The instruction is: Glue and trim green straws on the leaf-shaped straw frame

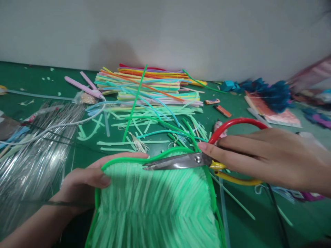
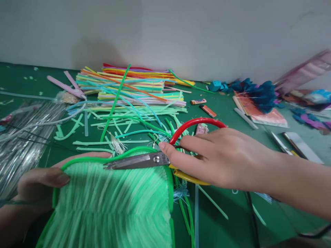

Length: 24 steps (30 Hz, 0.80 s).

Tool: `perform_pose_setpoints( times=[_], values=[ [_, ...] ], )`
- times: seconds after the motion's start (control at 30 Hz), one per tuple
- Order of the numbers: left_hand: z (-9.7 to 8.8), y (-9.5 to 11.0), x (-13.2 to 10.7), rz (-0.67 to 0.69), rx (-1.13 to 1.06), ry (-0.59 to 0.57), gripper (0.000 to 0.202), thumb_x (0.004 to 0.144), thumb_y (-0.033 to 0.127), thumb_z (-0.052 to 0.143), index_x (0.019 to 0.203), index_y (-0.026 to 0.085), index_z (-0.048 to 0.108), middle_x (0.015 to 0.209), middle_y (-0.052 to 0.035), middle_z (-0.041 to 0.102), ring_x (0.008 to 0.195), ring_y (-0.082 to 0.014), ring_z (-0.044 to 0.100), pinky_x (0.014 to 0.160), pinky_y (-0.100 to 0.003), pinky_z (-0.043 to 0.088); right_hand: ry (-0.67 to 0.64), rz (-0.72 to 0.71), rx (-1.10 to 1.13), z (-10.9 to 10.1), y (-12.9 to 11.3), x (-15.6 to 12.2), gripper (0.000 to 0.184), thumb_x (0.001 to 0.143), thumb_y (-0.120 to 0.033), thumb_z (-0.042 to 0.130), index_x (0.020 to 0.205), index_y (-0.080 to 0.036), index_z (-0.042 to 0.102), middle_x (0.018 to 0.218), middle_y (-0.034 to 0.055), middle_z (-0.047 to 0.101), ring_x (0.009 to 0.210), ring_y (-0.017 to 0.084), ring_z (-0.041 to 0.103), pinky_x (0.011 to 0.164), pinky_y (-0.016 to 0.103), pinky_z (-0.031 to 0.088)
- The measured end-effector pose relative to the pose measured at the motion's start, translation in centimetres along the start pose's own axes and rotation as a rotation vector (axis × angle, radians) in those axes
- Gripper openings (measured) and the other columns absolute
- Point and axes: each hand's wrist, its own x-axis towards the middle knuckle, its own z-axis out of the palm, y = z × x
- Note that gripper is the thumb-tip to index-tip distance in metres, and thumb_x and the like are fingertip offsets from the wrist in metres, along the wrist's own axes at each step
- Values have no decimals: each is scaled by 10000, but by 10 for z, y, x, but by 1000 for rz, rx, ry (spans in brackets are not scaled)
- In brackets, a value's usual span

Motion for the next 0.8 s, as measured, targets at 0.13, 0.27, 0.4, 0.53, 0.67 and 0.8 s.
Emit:
perform_pose_setpoints(
  times=[0.13,0.27,0.4,0.53,0.67,0.8],
  values=[
    [0,-3,1,10,28,34,839,661,250,592,1487,139,500,1314,-134,714,1190,-387,661,1045,-484,478,40,-65,-95,-7,0,7,388,957,-20,377,1314,-125,490,712,-4,668,502,167,533,468,331,347],
    [1,-3,1,1,30,7,842,661,256,577,1492,141,496,1305,-129,718,1194,-396,659,1001,-478,507,91,-62,-170,-10,-4,12,350,939,-47,443,1230,-199,564,668,-28,608,512,164,532,488,324,348],
    [1,-3,1,13,10,12,837,662,258,578,1485,127,501,1331,-135,703,1207,-387,649,1029,-480,493,101,-32,-228,-11,-8,16,323,939,-39,453,1159,-218,607,657,-39,593,468,134,470,472,312,309],
    [-1,-4,-2,9,-13,38,828,673,266,595,1487,145,504,1315,-138,711,1182,-383,659,1039,-507,487,60,-41,-316,-13,-8,20,349,918,5,450,1158,-175,629,638,-29,592,488,160,503,483,323,327],
    [-5,-6,-1,44,-44,40,847,685,299,616,1510,163,477,1246,-122,743,1070,-342,713,940,-437,552,99,-74,-345,-15,-5,24,238,964,-91,524,1126,-110,697,606,-5,583,527,176,524,493,325,352],
    [-2,-8,2,70,-88,-31,823,715,279,594,1509,109,466,1264,-157,735,1103,-330,712,972,-424,546,135,-102,-386,-15,-4,32,174,966,-165,606,886,-186,760,584,-5,578,526,162,497,473,310,339]
  ],
)
